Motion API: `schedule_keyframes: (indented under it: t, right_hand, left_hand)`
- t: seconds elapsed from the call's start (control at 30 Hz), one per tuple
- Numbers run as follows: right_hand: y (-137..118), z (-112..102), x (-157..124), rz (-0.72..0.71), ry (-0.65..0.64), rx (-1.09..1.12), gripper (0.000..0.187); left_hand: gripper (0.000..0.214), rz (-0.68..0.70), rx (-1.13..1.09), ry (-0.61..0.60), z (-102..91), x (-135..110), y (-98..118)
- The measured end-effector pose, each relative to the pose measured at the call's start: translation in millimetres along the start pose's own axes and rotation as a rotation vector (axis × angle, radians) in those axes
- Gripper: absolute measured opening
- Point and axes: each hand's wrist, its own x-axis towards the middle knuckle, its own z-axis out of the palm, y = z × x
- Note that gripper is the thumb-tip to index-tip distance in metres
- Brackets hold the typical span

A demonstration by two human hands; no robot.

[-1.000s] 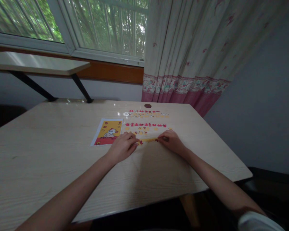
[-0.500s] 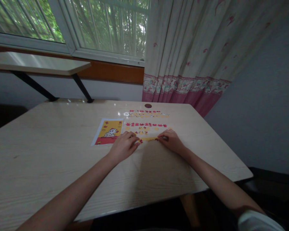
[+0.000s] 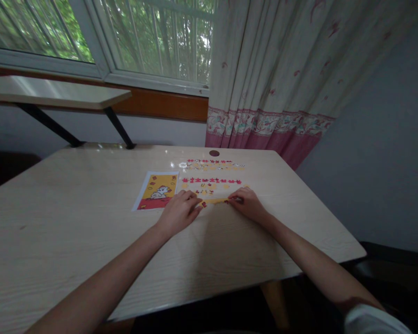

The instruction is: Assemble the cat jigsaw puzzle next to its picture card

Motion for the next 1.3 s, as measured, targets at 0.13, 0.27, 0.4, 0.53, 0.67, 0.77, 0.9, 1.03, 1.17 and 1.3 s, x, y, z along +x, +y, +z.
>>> schedule_keyframes:
  t: [0.13, 0.27, 0.4, 0.53, 0.67, 0.77, 0.9, 1.03, 1.17, 1.3]
  right_hand:
    - [-1, 0, 0, 0.002, -0.002, -0.002, 0.009]
    - [-3, 0, 1, 0.005, -0.009, -0.014, 0.01]
    - [0, -2, 0, 0.009, -0.012, -0.021, 0.011]
    - [9, -13, -1, 0.032, 0.029, -0.055, 0.012]
    - [22, -28, 0, 0.12, 0.108, -0.129, 0.015]
    - [32, -38, 0, 0.172, 0.163, -0.171, 0.018]
    - [45, -45, -2, 0.239, 0.229, -0.213, 0.02]
    - [51, -47, -3, 0.274, 0.219, -0.234, 0.021]
    - [52, -44, -3, 0.275, 0.194, -0.241, 0.022]
    - [52, -42, -3, 0.272, 0.189, -0.242, 0.022]
  left_hand:
    - [0.024, 0.002, -0.009, 0.002, 0.4, 0, 0]
    - [0.025, -0.002, 0.001, -0.002, -0.2, 0, 1]
    - [0.028, 0.006, 0.01, -0.002, -5.9, -1, 0]
    - [0.028, -0.027, 0.056, 0.036, -19.1, -2, -14]
    - [0.032, -0.102, 0.108, 0.076, -32.6, -3, -38]
    - [0.033, -0.134, 0.16, 0.1, -38.1, -5, -54]
    - [0.035, -0.156, 0.195, 0.095, -40.0, -7, -61]
    - [0.036, -0.131, 0.213, 0.057, -37.6, -7, -60]
    - [0.034, -0.107, 0.199, 0.038, -34.6, -6, -57]
    - [0.035, -0.107, 0.188, 0.028, -32.9, -6, -55]
